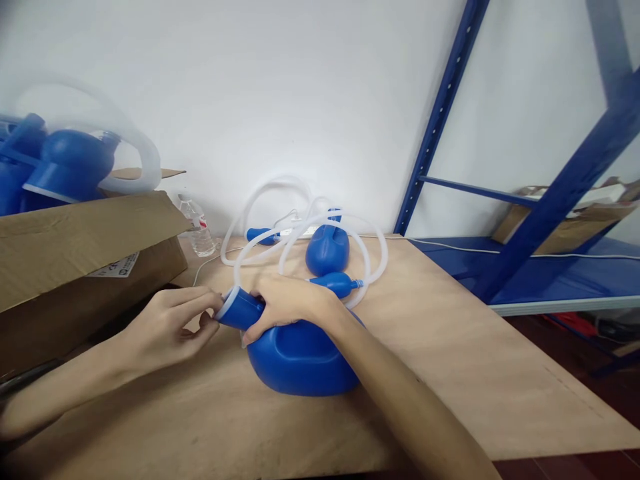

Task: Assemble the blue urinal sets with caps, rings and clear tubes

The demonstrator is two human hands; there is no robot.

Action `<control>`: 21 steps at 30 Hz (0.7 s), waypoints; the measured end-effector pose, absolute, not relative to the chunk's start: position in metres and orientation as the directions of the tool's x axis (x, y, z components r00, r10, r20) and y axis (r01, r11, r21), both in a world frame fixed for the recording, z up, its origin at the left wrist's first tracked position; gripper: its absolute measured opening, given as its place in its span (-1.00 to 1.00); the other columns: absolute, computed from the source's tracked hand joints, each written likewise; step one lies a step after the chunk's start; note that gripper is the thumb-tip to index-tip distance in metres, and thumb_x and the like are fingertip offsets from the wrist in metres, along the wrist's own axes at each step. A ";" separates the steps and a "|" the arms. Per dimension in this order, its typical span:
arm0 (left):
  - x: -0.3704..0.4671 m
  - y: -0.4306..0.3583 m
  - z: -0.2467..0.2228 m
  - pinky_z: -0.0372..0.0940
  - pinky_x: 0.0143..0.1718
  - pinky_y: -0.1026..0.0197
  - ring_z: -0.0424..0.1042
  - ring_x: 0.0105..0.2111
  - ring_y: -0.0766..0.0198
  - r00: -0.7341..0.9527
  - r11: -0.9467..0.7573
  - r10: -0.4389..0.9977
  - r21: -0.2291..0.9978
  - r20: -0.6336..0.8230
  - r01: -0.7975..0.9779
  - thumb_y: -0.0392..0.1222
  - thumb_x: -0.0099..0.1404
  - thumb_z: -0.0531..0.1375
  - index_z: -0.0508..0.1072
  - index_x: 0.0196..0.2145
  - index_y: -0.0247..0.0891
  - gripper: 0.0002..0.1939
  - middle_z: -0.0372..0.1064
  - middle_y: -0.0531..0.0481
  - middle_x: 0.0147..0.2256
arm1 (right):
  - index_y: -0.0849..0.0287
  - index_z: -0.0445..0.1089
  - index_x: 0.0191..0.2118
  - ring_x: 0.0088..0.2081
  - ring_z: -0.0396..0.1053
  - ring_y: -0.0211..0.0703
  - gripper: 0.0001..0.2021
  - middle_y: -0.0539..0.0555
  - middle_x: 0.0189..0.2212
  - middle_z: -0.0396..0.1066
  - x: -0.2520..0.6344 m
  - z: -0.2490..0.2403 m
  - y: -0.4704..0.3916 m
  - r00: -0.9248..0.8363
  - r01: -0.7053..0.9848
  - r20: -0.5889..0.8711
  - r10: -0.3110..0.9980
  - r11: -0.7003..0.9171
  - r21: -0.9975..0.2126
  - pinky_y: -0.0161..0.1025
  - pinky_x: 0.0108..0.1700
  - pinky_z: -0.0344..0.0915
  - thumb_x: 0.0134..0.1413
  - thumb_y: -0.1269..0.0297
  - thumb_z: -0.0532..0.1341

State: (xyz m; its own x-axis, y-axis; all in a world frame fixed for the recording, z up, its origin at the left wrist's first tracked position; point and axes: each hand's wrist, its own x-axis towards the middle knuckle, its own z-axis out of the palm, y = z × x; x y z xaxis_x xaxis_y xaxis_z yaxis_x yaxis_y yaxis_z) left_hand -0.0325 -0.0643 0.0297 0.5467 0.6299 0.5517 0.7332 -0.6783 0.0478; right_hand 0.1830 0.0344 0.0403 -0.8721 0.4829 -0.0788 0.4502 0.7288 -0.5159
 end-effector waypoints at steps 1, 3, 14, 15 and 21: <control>-0.034 -0.064 0.030 0.13 -0.54 0.27 0.26 -0.60 0.35 0.557 -0.688 0.617 0.037 0.555 0.725 -0.42 0.24 0.05 0.37 -0.39 -0.22 -0.83 0.33 0.07 -0.54 | 0.15 0.54 -0.16 -0.31 0.44 -0.09 -0.46 0.02 -0.30 0.53 0.183 0.040 0.035 -0.873 0.447 -0.076 0.481 0.729 -0.519 -0.23 -0.32 0.25 -0.15 -0.17 0.46; -0.038 -0.065 0.032 0.20 -0.50 0.27 0.35 -0.54 0.32 0.586 -0.709 0.633 0.077 0.506 0.701 -0.42 0.29 0.04 0.42 -0.33 -0.22 -0.80 0.42 0.04 -0.48 | 0.16 0.53 -0.17 -0.31 0.43 -0.09 -0.45 0.03 -0.29 0.53 0.183 0.040 0.035 -0.873 0.447 -0.078 0.481 0.726 -0.523 -0.23 -0.31 0.25 -0.17 -0.19 0.46; -0.051 -0.052 0.059 0.24 -0.37 0.28 0.45 -0.43 0.30 0.734 -0.769 0.638 0.244 0.233 0.591 -0.45 0.19 0.09 0.46 -0.29 -0.20 -0.77 0.52 0.08 -0.37 | 0.14 0.52 -0.18 -0.32 0.43 -0.09 -0.52 0.02 -0.29 0.54 0.183 0.044 0.033 -0.857 0.482 -0.103 0.504 0.717 -0.503 -0.23 -0.34 0.22 -0.13 -0.12 0.45; -0.052 -0.050 0.061 0.24 -0.36 0.28 0.45 -0.43 0.29 0.744 -0.774 0.631 0.237 0.219 0.587 -0.46 0.17 0.09 0.45 -0.31 -0.21 -0.78 0.52 0.07 -0.37 | 0.14 0.51 -0.19 -0.32 0.43 -0.09 -0.53 0.02 -0.30 0.53 0.183 0.044 0.033 -0.854 0.489 -0.109 0.508 0.715 -0.500 -0.24 -0.35 0.22 -0.13 -0.12 0.44; -0.055 -0.047 0.066 0.18 -0.39 0.28 0.40 -0.44 0.30 0.756 -0.767 0.637 0.218 0.152 0.603 -0.44 0.18 0.07 0.41 -0.28 -0.21 -0.78 0.46 0.08 -0.37 | 0.14 0.50 -0.23 -0.33 0.43 -0.10 -0.54 0.02 -0.30 0.53 0.183 0.044 0.032 -0.852 0.495 -0.117 0.511 0.713 -0.496 -0.24 -0.36 0.21 -0.13 -0.13 0.44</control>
State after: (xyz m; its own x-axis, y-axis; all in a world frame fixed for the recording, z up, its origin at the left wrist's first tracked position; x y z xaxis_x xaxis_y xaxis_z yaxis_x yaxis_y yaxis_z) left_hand -0.0545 -0.0475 0.0659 0.7557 0.6370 0.1524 0.6030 -0.7674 0.2178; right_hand 0.1831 0.0324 0.0444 -0.8518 0.5108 -0.1166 0.4954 0.7129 -0.4963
